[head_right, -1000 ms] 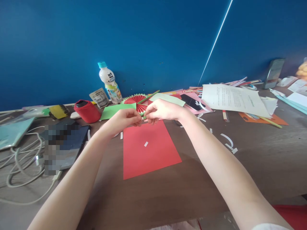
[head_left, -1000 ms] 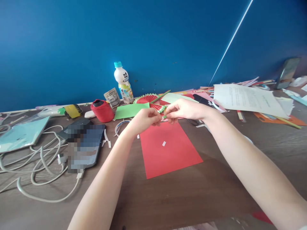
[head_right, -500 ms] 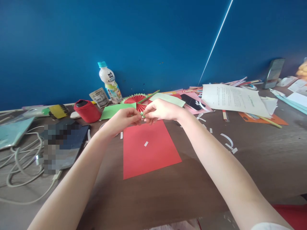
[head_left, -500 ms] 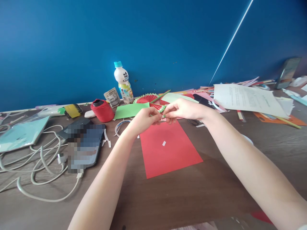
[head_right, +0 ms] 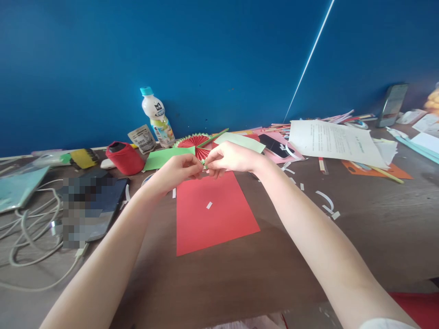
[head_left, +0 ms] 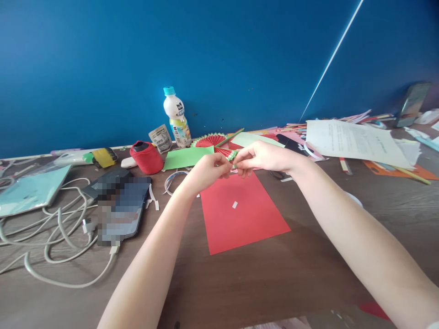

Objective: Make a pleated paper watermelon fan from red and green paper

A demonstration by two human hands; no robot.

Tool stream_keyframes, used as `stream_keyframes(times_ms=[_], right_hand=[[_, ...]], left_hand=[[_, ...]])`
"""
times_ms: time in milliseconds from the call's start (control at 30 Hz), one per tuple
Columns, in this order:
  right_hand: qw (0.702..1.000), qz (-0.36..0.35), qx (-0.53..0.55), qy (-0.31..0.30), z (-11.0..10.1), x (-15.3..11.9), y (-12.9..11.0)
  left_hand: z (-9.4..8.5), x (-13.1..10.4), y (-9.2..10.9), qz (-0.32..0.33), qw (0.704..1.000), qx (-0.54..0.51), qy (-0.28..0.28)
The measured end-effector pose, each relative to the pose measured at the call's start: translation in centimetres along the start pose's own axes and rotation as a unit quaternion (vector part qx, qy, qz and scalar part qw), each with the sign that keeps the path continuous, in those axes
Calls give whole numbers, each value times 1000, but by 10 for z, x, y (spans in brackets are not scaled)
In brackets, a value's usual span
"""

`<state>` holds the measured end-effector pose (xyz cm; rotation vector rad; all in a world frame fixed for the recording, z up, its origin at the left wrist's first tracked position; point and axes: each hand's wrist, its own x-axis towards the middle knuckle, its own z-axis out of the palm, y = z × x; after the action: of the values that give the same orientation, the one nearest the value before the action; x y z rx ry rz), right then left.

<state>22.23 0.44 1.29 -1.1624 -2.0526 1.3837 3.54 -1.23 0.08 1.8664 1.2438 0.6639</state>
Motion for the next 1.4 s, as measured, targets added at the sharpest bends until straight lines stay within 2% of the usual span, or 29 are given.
stream_keyframes(times_ms=[900, 1233, 1400], right_hand=[[997, -24, -73, 10, 5, 1, -4], [998, -10, -59, 29, 7, 0, -8], [998, -7, -47, 40, 5, 0, -8]], left_hand=[[3, -2, 6, -2, 996, 82, 30], [-4, 1, 2, -12, 999, 52, -1], [-6, 1, 0, -4, 1000, -5, -18]])
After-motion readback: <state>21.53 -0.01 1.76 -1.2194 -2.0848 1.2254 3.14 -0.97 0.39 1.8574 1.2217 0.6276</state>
